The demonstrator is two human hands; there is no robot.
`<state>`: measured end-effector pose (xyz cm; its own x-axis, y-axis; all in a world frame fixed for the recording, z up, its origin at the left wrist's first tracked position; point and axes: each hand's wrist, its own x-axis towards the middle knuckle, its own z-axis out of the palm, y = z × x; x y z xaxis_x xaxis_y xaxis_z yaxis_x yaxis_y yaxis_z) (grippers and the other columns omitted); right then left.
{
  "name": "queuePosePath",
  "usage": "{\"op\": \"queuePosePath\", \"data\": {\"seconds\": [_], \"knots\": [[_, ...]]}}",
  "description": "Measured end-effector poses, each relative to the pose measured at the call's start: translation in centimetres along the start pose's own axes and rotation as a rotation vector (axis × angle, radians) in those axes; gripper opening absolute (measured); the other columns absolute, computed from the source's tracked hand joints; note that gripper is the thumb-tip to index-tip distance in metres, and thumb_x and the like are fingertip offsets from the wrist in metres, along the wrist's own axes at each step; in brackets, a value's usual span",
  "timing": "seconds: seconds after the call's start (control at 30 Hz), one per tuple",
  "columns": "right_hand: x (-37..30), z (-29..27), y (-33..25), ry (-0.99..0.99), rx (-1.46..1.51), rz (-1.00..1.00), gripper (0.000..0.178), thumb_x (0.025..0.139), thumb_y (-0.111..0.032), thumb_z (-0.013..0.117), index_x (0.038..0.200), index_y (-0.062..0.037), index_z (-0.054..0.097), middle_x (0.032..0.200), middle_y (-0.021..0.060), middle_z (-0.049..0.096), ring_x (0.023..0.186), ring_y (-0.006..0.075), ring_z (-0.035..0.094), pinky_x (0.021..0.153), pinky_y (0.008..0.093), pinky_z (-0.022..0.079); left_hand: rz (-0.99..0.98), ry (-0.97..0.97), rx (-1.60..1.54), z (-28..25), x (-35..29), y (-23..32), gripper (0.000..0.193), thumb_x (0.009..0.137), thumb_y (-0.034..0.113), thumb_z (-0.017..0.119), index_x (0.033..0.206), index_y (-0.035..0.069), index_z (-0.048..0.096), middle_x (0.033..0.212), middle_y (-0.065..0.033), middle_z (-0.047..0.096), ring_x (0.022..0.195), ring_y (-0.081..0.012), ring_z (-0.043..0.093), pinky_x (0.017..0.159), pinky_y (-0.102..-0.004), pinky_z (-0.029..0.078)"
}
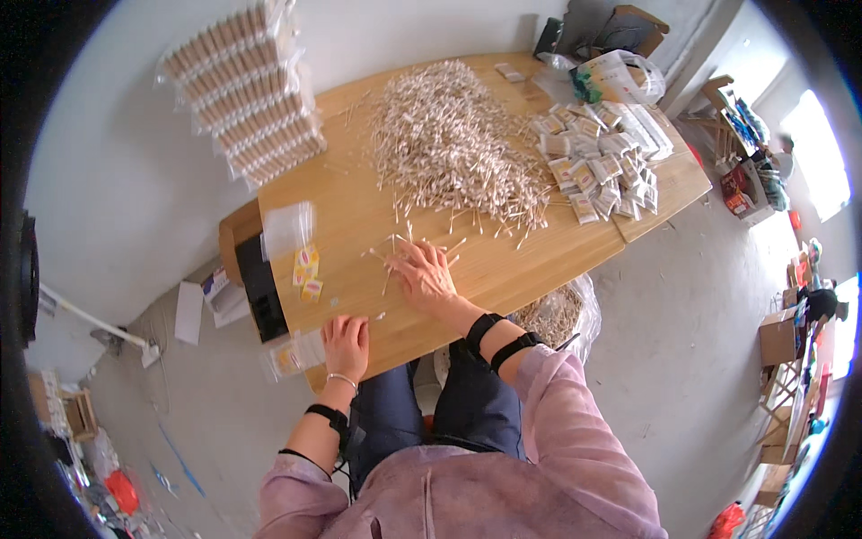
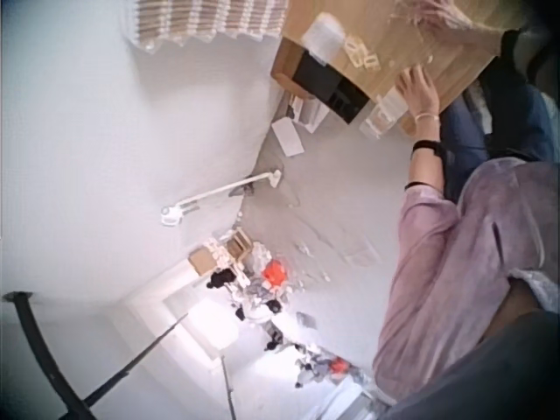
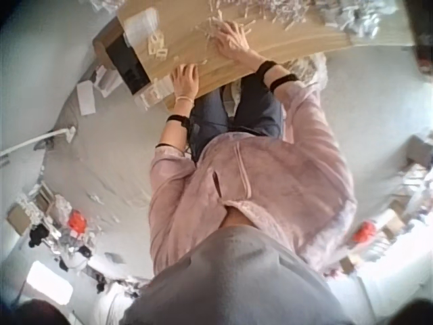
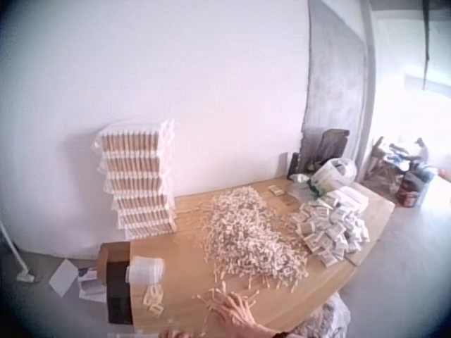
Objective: Packing cotton swabs into plastic bags.
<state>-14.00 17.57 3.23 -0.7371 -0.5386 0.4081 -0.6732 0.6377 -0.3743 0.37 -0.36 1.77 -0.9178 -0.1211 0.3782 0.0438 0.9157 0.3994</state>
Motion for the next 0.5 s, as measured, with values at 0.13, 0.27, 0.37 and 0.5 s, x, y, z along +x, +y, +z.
{"op": "queuePosePath", "data": {"seconds": [0.13, 0.27, 0.37, 0.5], "knots": [[4.2, -1.2, 0.6, -0.040, 0.002, 0.100, 0.044, 0.077, -0.017, 0.065, 0.121, -0.0203, 0.063, 0.140, 0.0088, 0.043, 0.127, 0.0354, 0.038, 0.100, 0.0522, 0.034, 0.015, -0.003, 0.065, -0.4, -0.6, -0.5, 0.009, 0.085, 0.019, 0.065, 0.095, 0.018, 0.063, 0.096, -0.0045, 0.054, 0.095, -0.0291, 0.052, 0.088, -0.0451, 0.042], [10.9, -1.7, 4.6, 0.083, -0.185, 0.151, 0.054, 0.080, -0.030, 0.065, 0.132, -0.0196, 0.053, 0.143, 0.0121, 0.037, 0.131, 0.0358, 0.033, 0.103, 0.0521, 0.031, 0.007, -0.045, 0.058, -0.1, 0.1, 0.1, 0.009, 0.086, 0.020, 0.064, 0.095, 0.019, 0.062, 0.095, -0.0040, 0.055, 0.095, -0.0293, 0.052, 0.086, -0.0454, 0.041], [13.7, -1.7, 6.7, -0.102, -0.158, 0.354, 0.061, 0.084, -0.035, 0.063, 0.140, -0.0219, 0.044, 0.143, 0.0151, 0.037, 0.133, 0.0388, 0.030, 0.108, 0.0539, 0.025, -0.008, -0.044, 0.030, 0.0, 0.2, 0.2, 0.011, 0.085, 0.020, 0.065, 0.095, 0.019, 0.062, 0.096, -0.0038, 0.055, 0.095, -0.0294, 0.053, 0.086, -0.0457, 0.041], [12.5, -0.8, 6.6, -0.230, -0.231, 0.234, 0.060, 0.083, -0.035, 0.057, 0.139, -0.0169, 0.043, 0.136, 0.0112, 0.042, 0.127, 0.0345, 0.035, 0.108, 0.0551, 0.021, 0.001, -0.075, 0.028, -0.2, 0.5, -0.1, 0.015, 0.084, 0.017, 0.065, 0.098, 0.019, 0.060, 0.096, -0.0049, 0.054, 0.095, -0.0306, 0.053, 0.086, -0.0468, 0.041]]}}
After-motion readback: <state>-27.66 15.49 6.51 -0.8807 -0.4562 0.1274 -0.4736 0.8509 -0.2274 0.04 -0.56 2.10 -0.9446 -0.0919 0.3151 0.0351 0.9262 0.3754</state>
